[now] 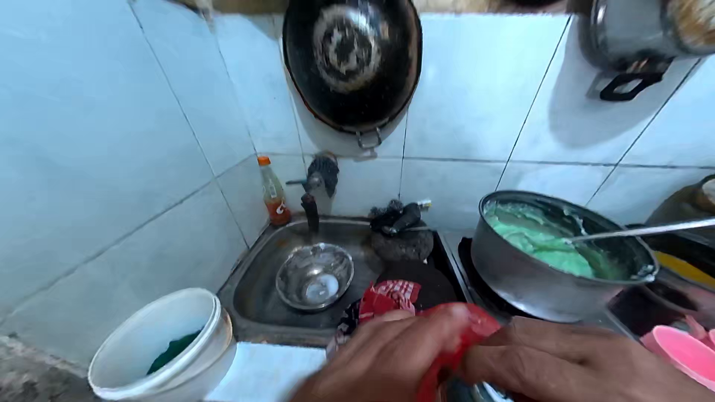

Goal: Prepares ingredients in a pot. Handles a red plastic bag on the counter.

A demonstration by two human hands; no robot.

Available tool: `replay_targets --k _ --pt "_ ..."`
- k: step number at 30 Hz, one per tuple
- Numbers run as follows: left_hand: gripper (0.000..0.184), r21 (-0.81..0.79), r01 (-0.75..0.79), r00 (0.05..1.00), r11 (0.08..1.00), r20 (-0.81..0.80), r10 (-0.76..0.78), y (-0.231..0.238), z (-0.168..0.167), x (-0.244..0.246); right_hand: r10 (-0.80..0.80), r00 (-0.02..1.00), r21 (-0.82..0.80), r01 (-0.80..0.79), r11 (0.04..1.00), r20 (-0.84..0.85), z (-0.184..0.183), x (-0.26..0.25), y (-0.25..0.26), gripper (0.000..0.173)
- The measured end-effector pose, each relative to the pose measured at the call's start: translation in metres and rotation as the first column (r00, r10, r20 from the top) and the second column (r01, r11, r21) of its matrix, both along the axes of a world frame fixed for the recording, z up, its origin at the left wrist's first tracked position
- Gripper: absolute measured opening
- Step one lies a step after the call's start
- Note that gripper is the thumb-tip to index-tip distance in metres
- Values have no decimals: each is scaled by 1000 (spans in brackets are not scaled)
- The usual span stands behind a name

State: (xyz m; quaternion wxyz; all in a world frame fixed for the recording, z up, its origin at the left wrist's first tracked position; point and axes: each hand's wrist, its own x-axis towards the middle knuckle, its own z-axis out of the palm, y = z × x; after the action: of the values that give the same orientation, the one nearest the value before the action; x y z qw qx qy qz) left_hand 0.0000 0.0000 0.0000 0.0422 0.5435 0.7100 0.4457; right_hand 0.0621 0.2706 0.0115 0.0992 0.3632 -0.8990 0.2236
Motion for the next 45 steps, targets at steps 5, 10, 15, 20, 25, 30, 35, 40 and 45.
replay_targets --k 5,10,15,20,25,30,35,40,45 --pt "85 27 130 971 991 201 -132 54 -16 -24 39 996 -96 -47 994 -84 23 -19 10 21" --pt "53 -40 -83 983 996 161 88 67 -5 -32 -15 996 -124 5 992 -84 20 -34 22 30" --pt "43 -137 -227 970 964 54 236 85 -5 -33 -89 994 -72 85 994 -62 19 -30 33 33" --pt "38 -158 -263 963 952 23 270 98 -9 -33 -137 977 95 154 984 -164 12 -27 33 27" --pt "45 -218 -250 965 943 28 262 112 -12 -39 -154 873 245 293 924 -463 -8 -35 31 23" --pt "38 -19 -153 986 988 64 154 125 -29 -51 -93 807 217 265 939 -584 -19 -56 51 10" --pt "44 99 -11 983 995 182 -7 141 -43 -79 -189 949 41 205 978 -251 -3 -69 64 17" --pt "46 48 56 976 997 208 -65 155 -38 -101 -238 967 -53 243 969 89 18 -75 82 24" --pt "54 -28 3 986 1000 167 2 178 -23 -120 -271 948 -28 280 960 167 35 -80 109 29"
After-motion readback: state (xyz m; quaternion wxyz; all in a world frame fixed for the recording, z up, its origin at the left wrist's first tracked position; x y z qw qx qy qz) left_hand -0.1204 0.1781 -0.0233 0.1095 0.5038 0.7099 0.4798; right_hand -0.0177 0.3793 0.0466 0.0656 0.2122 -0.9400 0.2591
